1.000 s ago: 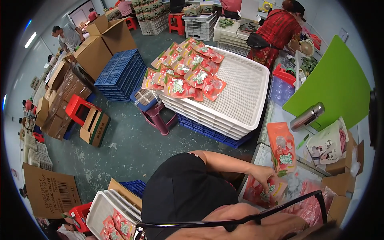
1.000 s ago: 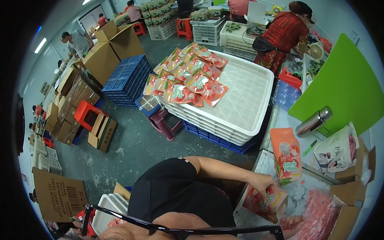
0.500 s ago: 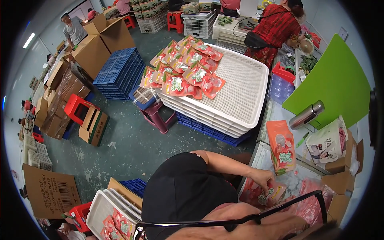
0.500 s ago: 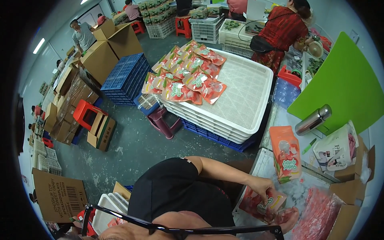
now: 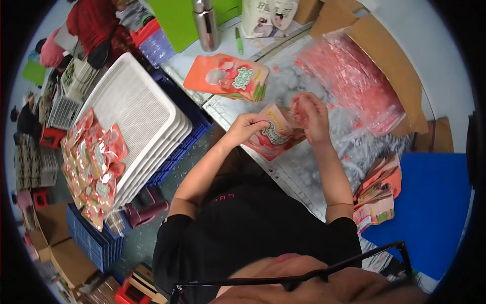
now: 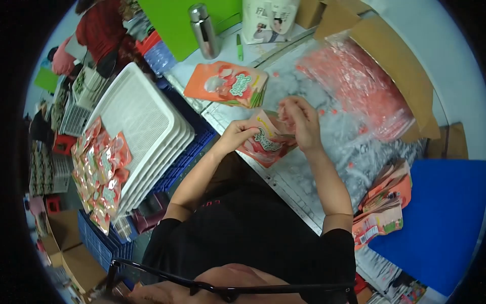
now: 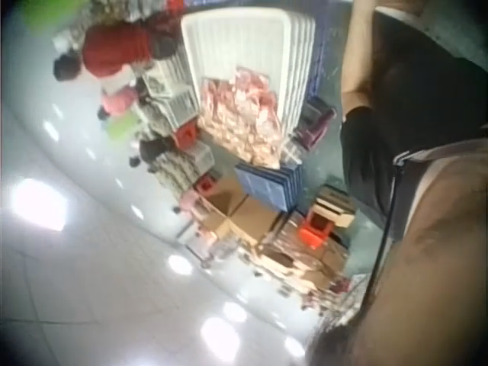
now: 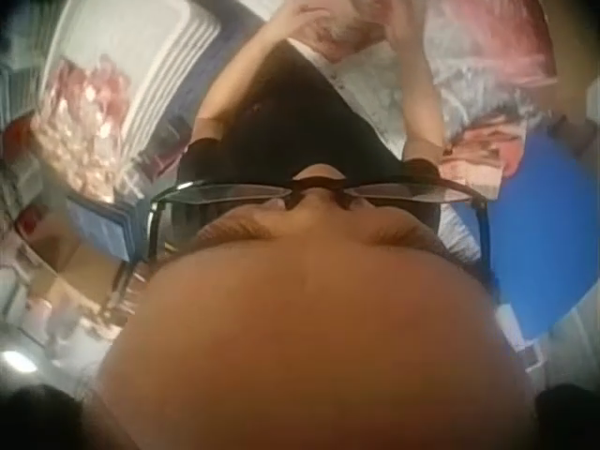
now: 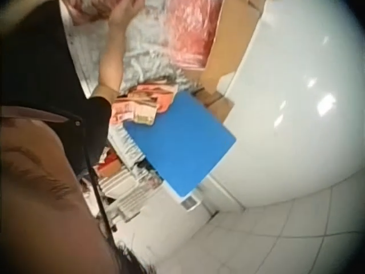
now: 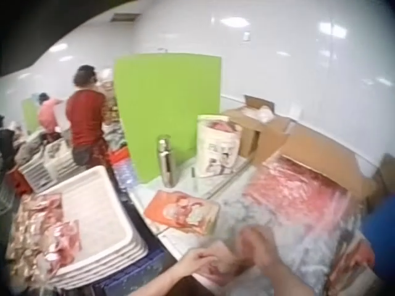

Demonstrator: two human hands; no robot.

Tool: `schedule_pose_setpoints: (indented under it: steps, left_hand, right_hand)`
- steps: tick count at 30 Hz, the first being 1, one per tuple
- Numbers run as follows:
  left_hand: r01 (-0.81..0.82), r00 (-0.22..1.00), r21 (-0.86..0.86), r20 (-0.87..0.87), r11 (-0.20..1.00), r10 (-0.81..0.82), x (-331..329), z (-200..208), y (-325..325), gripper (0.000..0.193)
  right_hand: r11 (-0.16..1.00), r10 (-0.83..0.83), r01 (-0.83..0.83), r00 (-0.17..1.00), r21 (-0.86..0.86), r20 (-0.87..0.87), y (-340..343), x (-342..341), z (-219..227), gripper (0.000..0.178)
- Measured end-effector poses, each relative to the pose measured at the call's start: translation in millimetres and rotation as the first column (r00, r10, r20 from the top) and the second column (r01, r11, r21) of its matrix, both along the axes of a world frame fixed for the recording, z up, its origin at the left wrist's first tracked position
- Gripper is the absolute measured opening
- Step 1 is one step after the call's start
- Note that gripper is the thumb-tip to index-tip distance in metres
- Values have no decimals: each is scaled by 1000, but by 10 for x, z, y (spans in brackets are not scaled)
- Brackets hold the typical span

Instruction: Package individual small candies into plastic bags.

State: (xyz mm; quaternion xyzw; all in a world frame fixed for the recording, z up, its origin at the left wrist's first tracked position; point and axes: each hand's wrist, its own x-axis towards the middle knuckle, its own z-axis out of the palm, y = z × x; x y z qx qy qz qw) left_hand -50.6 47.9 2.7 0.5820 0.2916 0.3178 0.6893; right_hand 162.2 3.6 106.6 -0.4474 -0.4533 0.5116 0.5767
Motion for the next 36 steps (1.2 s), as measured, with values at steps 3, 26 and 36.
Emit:
schedule_pose_setpoints:
  steps: [3,26,36]
  left_hand:
    - [13,1000,-44,22,999,-12,42,-43,15,23]
    - [41,996,285,-89,958,-16,55,105,-90,31]
    - [-15,996,227,91,974,-5,-58,208,-273,34]
  right_hand:
    - [999,34,-28,971,-30,238,44,-19,50,20]
    - [984,-96,-82,513,160,853,27,-119,150,14]
    - [940,248,-339,596,-40,764,5,-209,243,24]
